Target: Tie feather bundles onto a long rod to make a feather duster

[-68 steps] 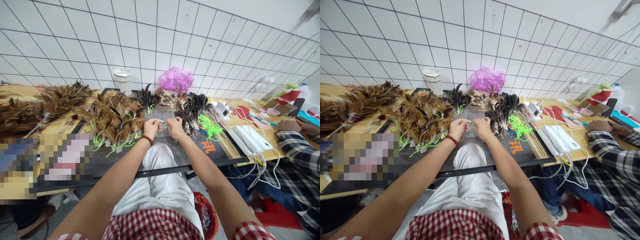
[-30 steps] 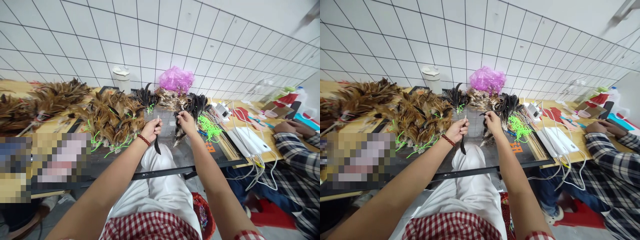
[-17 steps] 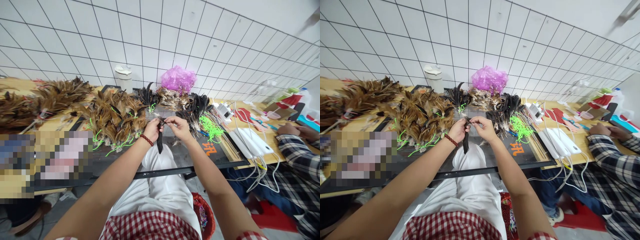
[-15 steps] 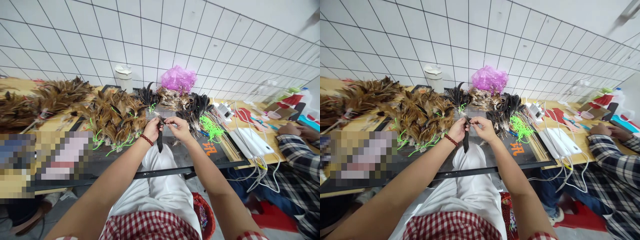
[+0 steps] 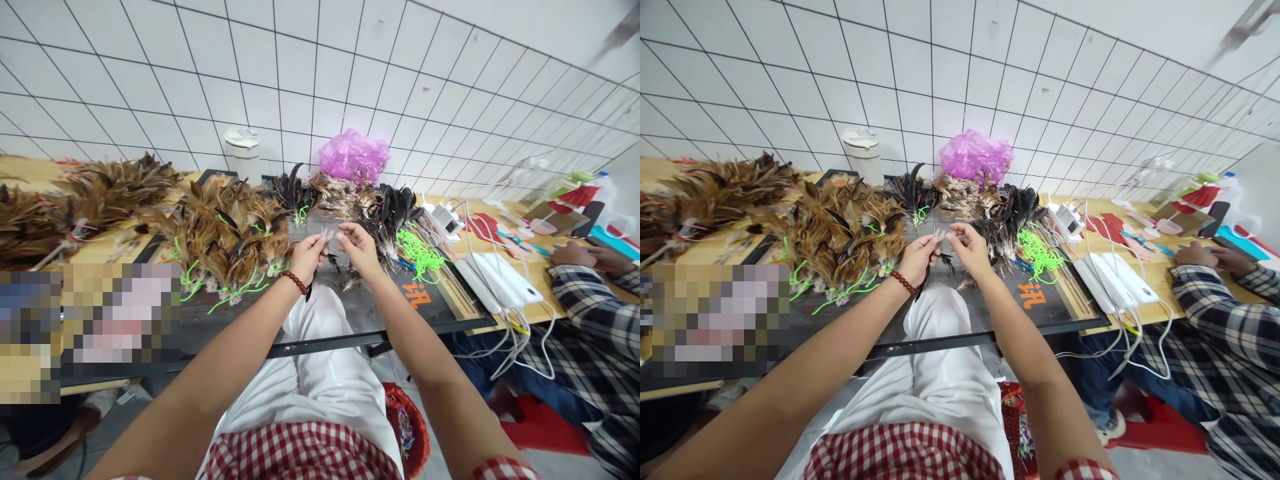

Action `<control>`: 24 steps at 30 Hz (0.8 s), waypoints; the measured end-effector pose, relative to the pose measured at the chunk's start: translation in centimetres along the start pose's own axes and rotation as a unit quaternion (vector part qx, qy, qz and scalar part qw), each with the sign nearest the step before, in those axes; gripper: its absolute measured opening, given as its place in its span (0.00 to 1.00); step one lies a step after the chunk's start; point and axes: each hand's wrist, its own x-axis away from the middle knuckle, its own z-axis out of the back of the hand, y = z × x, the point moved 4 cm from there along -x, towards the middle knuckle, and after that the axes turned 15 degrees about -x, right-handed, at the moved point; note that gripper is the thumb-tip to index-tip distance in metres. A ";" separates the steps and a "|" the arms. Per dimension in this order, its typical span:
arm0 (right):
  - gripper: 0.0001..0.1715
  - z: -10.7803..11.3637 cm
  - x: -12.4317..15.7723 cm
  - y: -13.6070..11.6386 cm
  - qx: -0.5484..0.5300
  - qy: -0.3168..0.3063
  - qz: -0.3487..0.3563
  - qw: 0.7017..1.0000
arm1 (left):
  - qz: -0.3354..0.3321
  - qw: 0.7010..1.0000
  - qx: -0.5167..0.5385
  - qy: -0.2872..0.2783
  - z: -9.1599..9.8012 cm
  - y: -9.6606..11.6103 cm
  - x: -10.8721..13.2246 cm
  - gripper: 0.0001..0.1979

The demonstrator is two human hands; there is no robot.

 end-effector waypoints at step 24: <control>0.14 0.7 -0.3 -0.3 0.009 -0.040 0.006 0.999 | -0.021 0.992 -0.086 -0.089 -0.7 -0.4 0.3 0.15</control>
